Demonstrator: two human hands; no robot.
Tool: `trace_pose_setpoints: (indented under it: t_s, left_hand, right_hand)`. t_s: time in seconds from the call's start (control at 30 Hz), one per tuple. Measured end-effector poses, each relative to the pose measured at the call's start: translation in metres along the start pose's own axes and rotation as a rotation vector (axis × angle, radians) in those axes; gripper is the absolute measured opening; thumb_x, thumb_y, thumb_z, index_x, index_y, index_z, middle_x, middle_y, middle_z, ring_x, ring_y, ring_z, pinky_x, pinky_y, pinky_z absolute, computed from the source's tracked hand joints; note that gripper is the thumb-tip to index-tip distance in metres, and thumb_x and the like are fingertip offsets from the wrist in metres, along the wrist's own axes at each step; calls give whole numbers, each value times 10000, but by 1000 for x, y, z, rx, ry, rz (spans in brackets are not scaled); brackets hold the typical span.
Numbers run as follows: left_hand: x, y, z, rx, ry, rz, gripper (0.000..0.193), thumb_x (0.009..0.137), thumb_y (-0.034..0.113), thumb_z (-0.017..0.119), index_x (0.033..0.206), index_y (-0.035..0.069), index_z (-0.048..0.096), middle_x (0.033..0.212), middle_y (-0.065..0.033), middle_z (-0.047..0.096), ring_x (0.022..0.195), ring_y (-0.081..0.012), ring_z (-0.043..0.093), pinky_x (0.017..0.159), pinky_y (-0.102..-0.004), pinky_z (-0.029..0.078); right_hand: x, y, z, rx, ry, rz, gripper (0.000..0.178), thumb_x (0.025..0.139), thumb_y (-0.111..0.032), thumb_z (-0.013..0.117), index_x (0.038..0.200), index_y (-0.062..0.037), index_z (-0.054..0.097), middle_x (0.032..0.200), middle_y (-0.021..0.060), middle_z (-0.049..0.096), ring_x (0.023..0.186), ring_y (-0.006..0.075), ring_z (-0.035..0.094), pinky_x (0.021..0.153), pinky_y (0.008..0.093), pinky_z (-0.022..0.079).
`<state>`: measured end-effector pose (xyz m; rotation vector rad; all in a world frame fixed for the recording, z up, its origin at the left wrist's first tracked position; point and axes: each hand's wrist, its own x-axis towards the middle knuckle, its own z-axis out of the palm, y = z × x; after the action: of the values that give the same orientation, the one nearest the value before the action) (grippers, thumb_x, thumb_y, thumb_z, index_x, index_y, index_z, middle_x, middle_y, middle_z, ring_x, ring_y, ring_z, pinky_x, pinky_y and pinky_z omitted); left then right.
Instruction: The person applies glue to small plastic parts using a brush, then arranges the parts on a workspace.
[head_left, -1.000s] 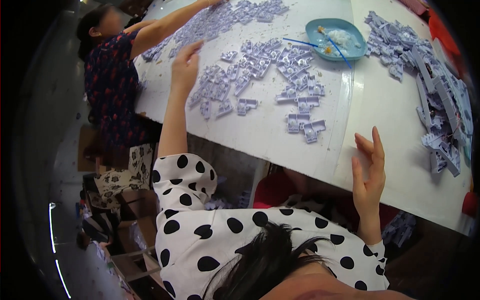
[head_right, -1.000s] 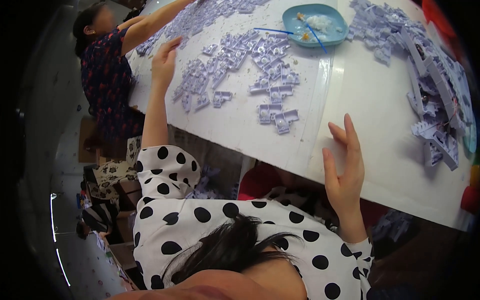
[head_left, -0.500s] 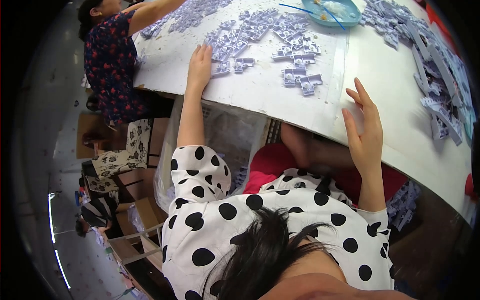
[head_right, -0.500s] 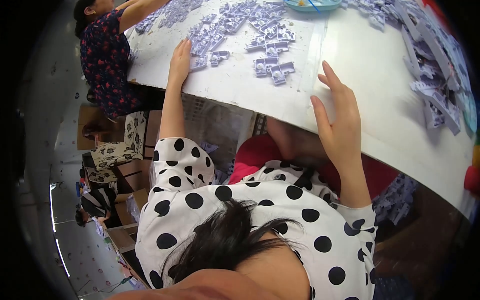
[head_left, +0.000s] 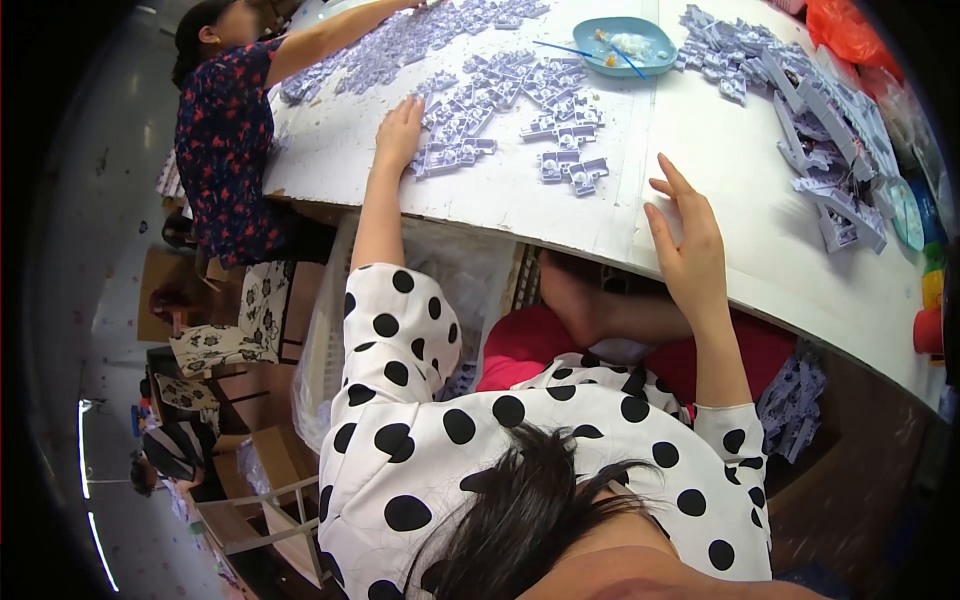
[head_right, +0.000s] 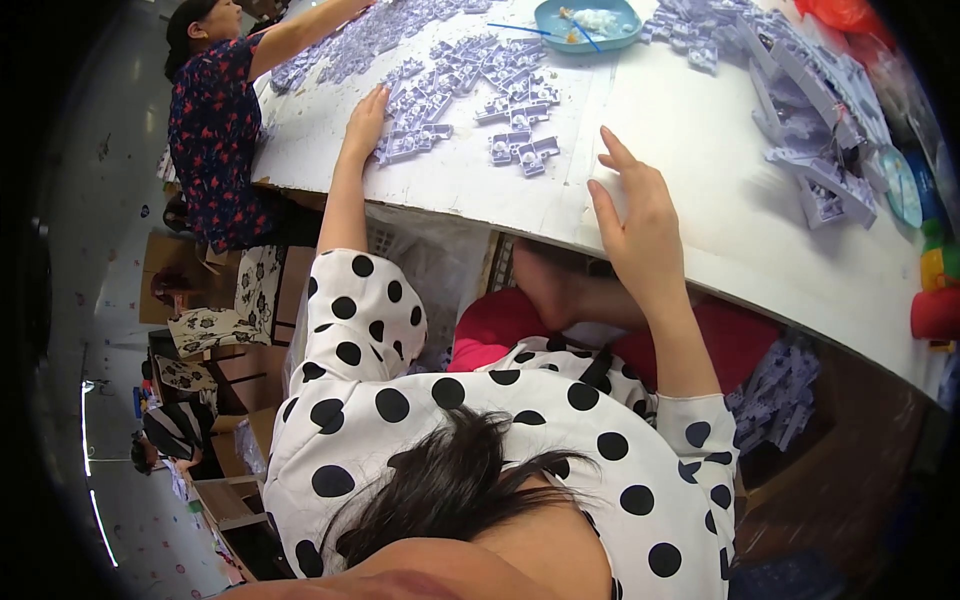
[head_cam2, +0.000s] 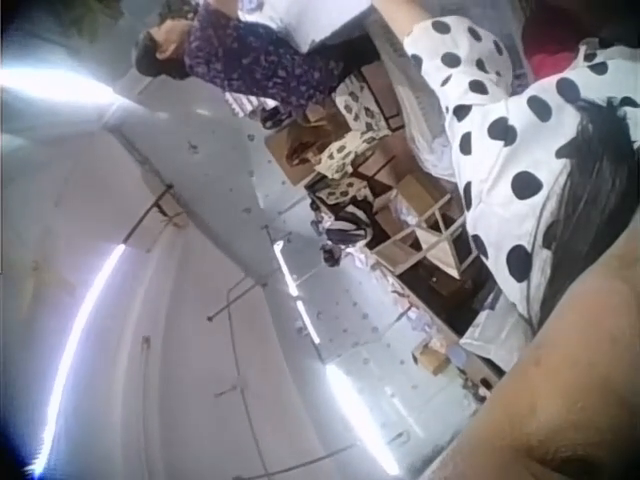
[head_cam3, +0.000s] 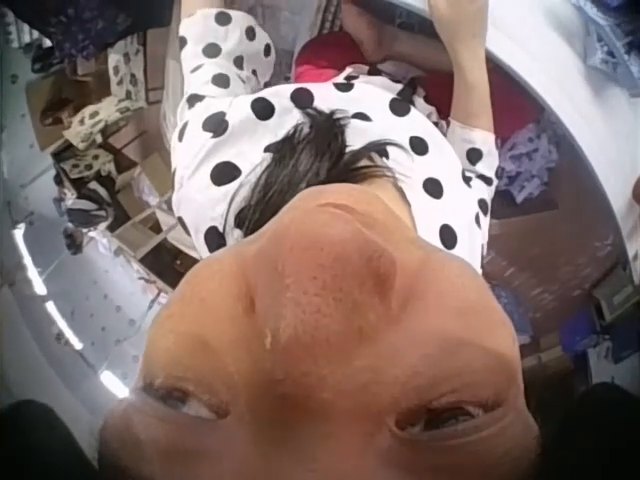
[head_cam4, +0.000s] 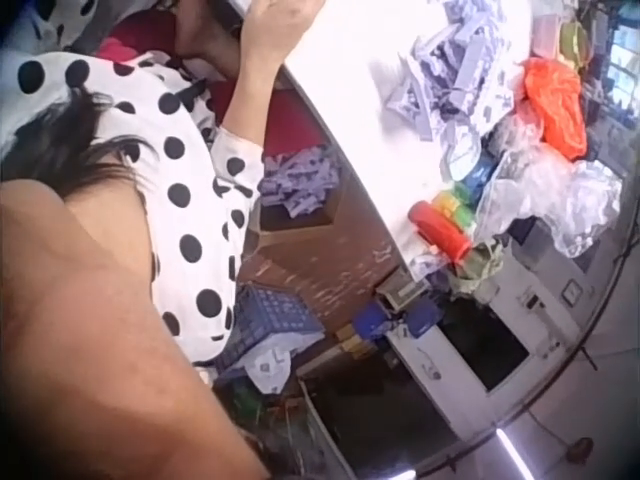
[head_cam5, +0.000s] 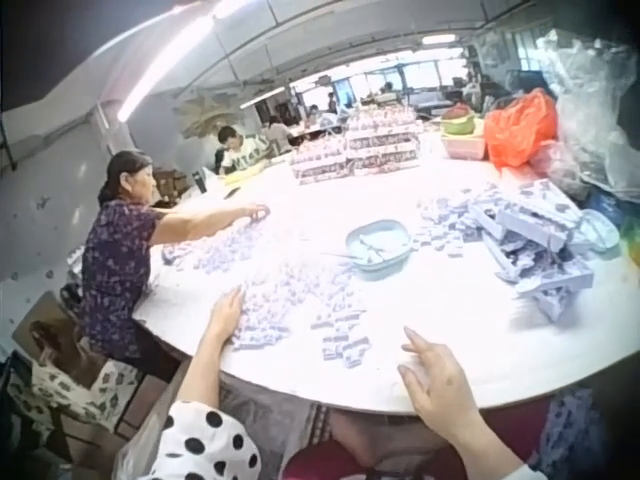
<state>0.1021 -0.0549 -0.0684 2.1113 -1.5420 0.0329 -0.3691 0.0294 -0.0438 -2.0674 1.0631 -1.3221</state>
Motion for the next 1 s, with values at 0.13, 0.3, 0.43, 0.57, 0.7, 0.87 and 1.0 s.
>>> trace_pose_setpoints:
  t_s: [0.13,0.3,0.43,0.57,0.7,0.87,1.0]
  left_hand:
    - [-9,13,6,-46,-45,38,633,1022,492,312,1421,31,483,1477,-200,449,1377,-386,386,1162,-446,257]
    - [-14,21,8,-148,206,-98,603,1016,454,398,1378,-13,515,1369,-252,533,1302,-408,464,1120,-456,322]
    - [-21,135,-30,-401,251,120,485,933,267,649,1301,-38,565,1104,-207,666,954,-262,656,826,-356,528]
    - [1,207,10,-919,-235,-59,824,811,280,797,1378,-170,404,1065,-260,652,876,-223,684,758,-276,565]
    - [33,226,57,-1285,-353,-213,544,902,220,723,1268,-132,526,997,-194,654,887,-214,673,817,-285,586]
    - [23,247,47,-1045,-81,137,341,1002,225,563,947,-94,668,798,-128,675,706,-173,683,685,-279,596]
    - [-24,258,-16,-1089,78,261,371,1051,274,486,922,-32,652,731,-49,608,626,-110,566,576,-257,502]
  right_hand:
    - [1,-1,-2,-1,1,26,518,912,-71,635,1412,-120,507,1094,128,669,1026,284,609,908,383,477]
    - [3,1,0,23,2,-8,498,908,-75,638,1391,-87,519,1076,134,662,1030,284,601,907,388,474]
    - [5,1,-1,-23,-10,-11,468,906,-83,636,1364,-82,540,1076,133,656,1030,296,596,907,390,474]
    - [3,-1,0,-56,-23,-24,448,906,-85,633,1346,-65,549,1075,139,654,1032,302,592,908,394,475]
    - [1,0,-1,-61,-6,-45,407,904,-81,629,1305,-42,571,1074,156,646,1034,318,585,907,400,474]
    - [0,2,-1,-63,-29,-66,373,892,-74,636,1261,-32,595,1055,160,638,1023,328,585,895,404,477]
    - [2,1,-6,-96,-6,-50,303,866,-62,654,1167,-41,651,1033,144,640,995,321,593,850,403,494]
